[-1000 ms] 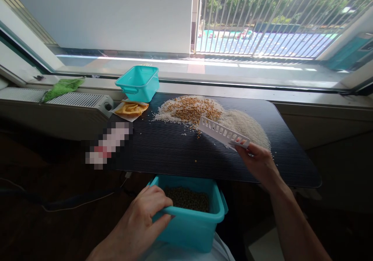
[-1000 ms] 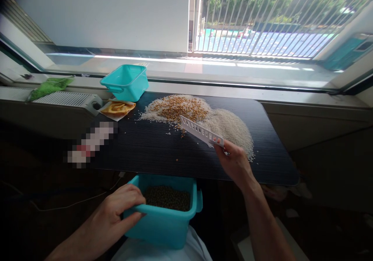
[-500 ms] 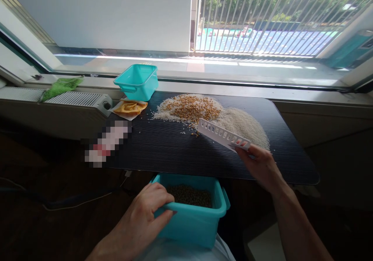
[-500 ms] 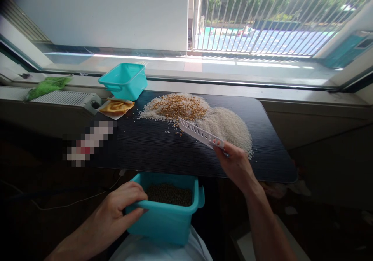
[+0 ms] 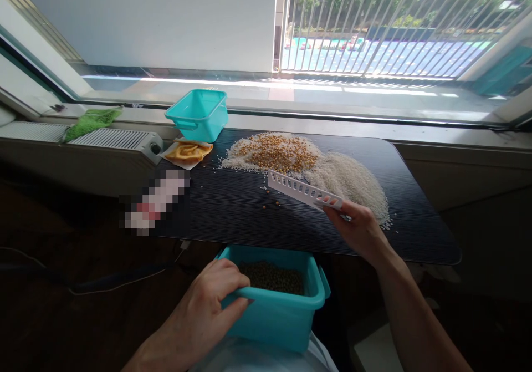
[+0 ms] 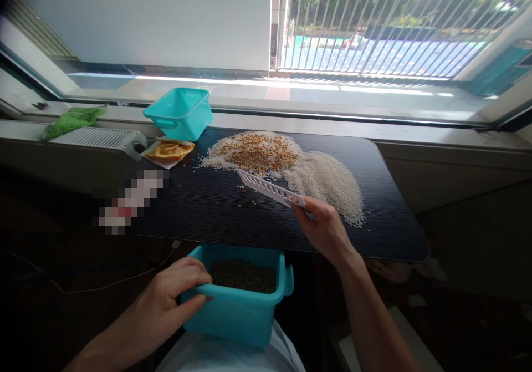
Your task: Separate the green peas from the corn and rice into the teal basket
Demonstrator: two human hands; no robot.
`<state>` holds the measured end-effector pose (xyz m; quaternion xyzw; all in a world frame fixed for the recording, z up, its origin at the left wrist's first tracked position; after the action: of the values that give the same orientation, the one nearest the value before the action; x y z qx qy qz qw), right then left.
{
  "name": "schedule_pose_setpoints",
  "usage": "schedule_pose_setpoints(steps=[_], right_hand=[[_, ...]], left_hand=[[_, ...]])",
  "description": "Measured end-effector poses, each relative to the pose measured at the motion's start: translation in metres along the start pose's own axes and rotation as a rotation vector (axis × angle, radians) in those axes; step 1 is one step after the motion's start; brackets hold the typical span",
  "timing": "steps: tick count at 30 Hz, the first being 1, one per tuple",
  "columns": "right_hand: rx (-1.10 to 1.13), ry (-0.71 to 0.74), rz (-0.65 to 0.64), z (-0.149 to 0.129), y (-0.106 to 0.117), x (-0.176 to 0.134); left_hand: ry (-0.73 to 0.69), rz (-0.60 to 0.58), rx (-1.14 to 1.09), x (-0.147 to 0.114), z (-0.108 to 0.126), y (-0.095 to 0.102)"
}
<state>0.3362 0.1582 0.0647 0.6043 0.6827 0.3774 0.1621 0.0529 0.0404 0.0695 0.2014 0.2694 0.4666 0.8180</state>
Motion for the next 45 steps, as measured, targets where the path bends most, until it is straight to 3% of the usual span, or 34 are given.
schedule_pose_setpoints(steps=[7,12,18,25,28,30,33,37,42,45], right_hand=[[0.073,0.101,-0.135,-0.018,-0.003,0.002],[0.083,0.141,-0.123,-0.022,-0.002,-0.01],[0.145,0.165,-0.158,-0.033,-0.034,-0.016],[0.281,0.283,-0.385,-0.078,-0.074,-0.016],[0.307,0.309,-0.516,-0.089,-0.076,-0.022],[0.305,0.307,-0.539,-0.09,-0.072,-0.024],[0.288,0.292,-0.441,-0.083,-0.059,-0.024],[0.175,0.253,-0.128,-0.059,-0.037,-0.024],[-0.012,0.066,0.173,-0.019,-0.015,-0.023],[-0.12,-0.022,0.277,-0.002,-0.007,-0.019]], left_hand=[[-0.017,0.016,0.026,-0.005,-0.006,0.003],[0.003,0.052,0.036,-0.013,-0.014,0.01],[0.016,0.121,0.099,-0.024,-0.03,0.025],[0.031,0.199,0.163,-0.038,-0.047,0.038],[0.017,0.217,0.194,-0.042,-0.049,0.04],[0.011,0.219,0.201,-0.043,-0.049,0.04],[0.016,0.204,0.178,-0.042,-0.048,0.038],[-0.01,0.159,0.133,-0.034,-0.04,0.031],[-0.013,0.093,0.098,-0.023,-0.027,0.021],[-0.004,0.056,0.099,-0.018,-0.022,0.017]])
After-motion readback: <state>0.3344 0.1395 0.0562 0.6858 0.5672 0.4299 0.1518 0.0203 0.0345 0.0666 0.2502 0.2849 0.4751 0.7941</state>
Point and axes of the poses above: each hand's wrist, its own x-axis towards the middle knuckle, its own y-axis out of the back of the hand, z = x × y, the point moved 3 cm from there along x, towards the middle knuckle, and after that the axes turned 4 degrees about -z, right-handed, at the moved point
